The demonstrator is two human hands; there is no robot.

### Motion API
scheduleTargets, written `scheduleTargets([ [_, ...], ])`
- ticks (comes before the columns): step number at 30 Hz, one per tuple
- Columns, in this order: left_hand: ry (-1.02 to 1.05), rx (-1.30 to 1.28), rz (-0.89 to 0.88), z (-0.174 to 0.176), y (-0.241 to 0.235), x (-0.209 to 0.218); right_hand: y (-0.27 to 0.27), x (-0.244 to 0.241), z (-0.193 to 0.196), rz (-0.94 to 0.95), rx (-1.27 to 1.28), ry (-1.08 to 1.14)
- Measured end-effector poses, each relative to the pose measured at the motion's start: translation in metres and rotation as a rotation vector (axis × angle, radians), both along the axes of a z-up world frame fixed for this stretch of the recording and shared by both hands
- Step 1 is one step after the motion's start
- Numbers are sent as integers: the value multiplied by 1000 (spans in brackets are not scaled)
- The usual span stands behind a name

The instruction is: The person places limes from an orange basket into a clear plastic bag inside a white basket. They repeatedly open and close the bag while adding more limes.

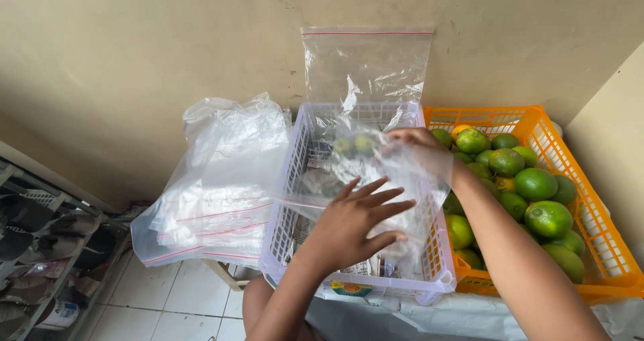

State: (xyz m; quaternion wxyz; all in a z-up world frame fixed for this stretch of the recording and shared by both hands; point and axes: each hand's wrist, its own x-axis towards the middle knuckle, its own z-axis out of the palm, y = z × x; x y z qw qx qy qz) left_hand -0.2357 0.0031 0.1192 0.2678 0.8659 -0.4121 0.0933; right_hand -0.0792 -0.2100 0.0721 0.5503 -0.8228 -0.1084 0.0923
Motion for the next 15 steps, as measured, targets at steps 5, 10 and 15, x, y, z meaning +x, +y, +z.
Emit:
scheduleTargets([
  [5,32,-251,421,1,69,13,17,-14,8,227,-723,-251],
  [10,219,188,1054,-49,159,35,14,-12,7,154,-719,-214],
  [15,317,195,1116,-74,187,30,17,-20,14,158,-726,-227],
])
